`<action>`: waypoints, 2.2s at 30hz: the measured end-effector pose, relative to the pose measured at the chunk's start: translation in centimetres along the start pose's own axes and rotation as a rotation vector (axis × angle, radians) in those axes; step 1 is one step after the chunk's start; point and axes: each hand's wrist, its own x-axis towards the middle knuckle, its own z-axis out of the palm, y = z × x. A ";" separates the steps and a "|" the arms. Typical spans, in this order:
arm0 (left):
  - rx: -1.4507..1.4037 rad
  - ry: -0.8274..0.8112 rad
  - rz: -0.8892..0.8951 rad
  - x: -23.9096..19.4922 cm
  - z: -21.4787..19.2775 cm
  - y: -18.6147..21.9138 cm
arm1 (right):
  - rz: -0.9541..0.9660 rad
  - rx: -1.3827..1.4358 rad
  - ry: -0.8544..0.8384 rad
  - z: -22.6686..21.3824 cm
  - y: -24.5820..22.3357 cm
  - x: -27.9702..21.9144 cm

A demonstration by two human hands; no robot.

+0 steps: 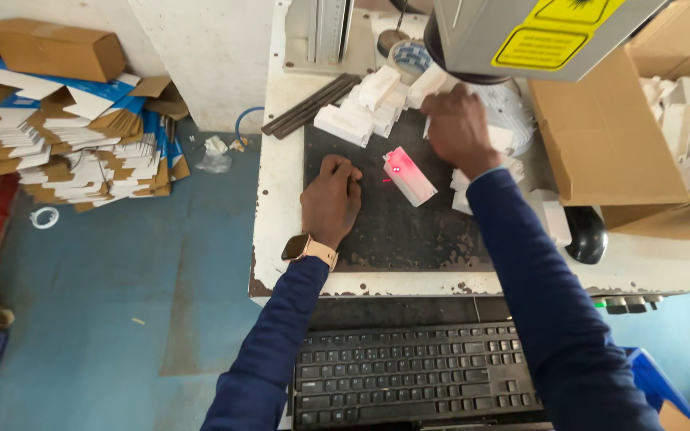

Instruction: The person repeatedly places small white plastic parts under a laser marking machine, aligns them with a red dot, and operates the machine to mark each part. After each cycle, the marked part is moved aside and a new part is positioned for marking.

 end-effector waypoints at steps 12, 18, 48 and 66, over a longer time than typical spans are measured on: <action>-0.004 0.016 -0.007 0.2 -0.2 0.3 | 0.119 0.075 0.043 -1.3 -0.6 3.6; 0.022 0.003 -0.008 0.3 -0.2 0.6 | -0.206 0.250 0.101 -1.3 -4.5 4.5; 0.004 -0.018 -0.021 0.3 -0.5 0.5 | -0.071 0.471 0.105 -2.3 -6.1 0.0; 0.046 -0.027 -0.026 0.3 -0.3 0.6 | -0.212 0.229 0.179 -4.1 -10.8 -1.4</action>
